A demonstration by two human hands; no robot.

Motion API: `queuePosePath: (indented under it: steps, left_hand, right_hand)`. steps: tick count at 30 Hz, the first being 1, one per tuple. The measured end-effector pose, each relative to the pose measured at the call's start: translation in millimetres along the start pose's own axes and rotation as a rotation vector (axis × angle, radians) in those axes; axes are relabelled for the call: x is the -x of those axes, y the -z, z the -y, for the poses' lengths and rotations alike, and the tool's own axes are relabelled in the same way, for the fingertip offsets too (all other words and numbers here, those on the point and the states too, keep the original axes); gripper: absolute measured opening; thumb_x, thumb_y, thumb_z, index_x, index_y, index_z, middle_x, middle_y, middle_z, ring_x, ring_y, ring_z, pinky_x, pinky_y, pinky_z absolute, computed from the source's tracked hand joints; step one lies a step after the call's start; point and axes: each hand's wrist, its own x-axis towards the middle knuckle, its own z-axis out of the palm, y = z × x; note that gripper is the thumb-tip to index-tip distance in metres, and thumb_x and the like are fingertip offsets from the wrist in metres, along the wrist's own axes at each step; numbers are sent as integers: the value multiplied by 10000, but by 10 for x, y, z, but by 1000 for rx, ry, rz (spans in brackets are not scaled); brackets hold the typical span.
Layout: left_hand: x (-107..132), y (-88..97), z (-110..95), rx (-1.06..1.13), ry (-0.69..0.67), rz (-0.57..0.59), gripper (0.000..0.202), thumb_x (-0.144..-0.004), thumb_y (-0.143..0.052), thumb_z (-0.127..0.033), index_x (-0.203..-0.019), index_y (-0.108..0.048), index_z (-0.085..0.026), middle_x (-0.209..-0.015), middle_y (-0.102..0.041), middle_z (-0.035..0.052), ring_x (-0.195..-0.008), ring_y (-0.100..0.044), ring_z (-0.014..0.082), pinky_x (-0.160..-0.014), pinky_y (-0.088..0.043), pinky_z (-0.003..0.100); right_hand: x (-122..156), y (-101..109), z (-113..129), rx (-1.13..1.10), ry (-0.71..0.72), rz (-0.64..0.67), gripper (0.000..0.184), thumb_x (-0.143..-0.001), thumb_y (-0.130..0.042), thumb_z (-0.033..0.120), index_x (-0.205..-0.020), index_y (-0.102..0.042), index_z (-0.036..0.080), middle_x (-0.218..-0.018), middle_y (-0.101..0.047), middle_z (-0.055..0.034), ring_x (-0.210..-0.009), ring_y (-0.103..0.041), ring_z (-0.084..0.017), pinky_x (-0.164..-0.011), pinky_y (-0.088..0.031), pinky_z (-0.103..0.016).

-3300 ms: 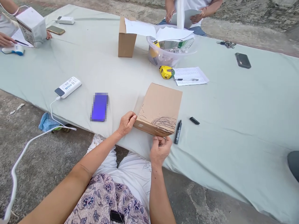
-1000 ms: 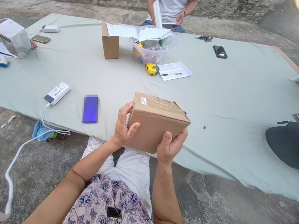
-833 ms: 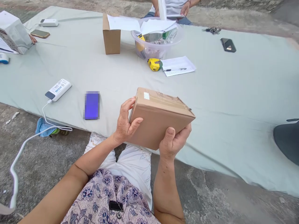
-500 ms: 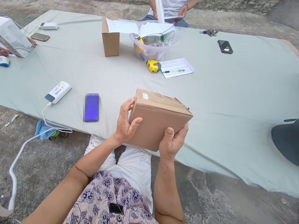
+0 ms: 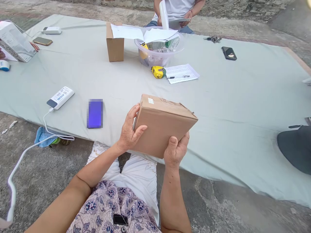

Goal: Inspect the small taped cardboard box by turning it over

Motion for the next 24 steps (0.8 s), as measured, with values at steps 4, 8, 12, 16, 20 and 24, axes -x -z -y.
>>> queuePosePath:
  steps: [4,8,12,16,20,24]
  left_hand:
    - [23,10,10,-4,3,11,684,-983,-493,-539,-1566,-267,-260,-1586,-395,170,-1497,-367,302,-1199,-391,487]
    - [68,29,36,-12,12,41,701,-986,-502,-518,-1581,-242,-256,-1612,-362,173,-1510,-349,293,-1225,-358,484]
    - [147,64,57,-23,31,83,725,-983,-508,-516,-1593,-220,-251,-1625,-338,181,-1514,-343,290,-1230,-349,492]
    - [272,109,83,1,50,130,763,-974,-533,-502,-1605,-182,-255,-1636,-309,192,-1514,-340,305,-1231,-342,507]
    - [421,157,135,-2,65,183,809,-958,-573,-482,-1612,-157,-254,-1646,-280,197,-1522,-317,320,-1238,-324,517]
    - [546,196,186,-22,58,229,854,-945,-598,-469,-1619,-116,-263,-1657,-255,192,-1535,-286,316,-1247,-304,520]
  right_hand:
    - [2,3,-10,7,-20,6,686,-895,-509,678,-1410,-496,226,-1346,-602,-125,-1290,-555,-288,-1069,-455,-483]
    - [-7,-1,-2,30,-14,-6,689,-895,-507,682,-1407,-506,221,-1334,-611,-130,-1283,-560,-295,-1058,-461,-488]
    - [-8,-2,4,-2,-8,11,670,-911,-507,655,-1425,-492,225,-1356,-601,-131,-1309,-548,-293,-1074,-451,-487]
    - [-1,11,-19,-13,-4,36,649,-926,-503,629,-1445,-470,241,-1383,-588,-128,-1312,-552,-281,-1069,-462,-470]
    - [1,16,-68,10,-6,26,657,-924,-495,632,-1444,-467,232,-1373,-598,-132,-1290,-568,-274,-1054,-478,-459]
    - [-10,10,-95,18,-10,17,679,-911,-496,651,-1435,-476,219,-1388,-587,-143,-1283,-572,-274,-1046,-487,-452]
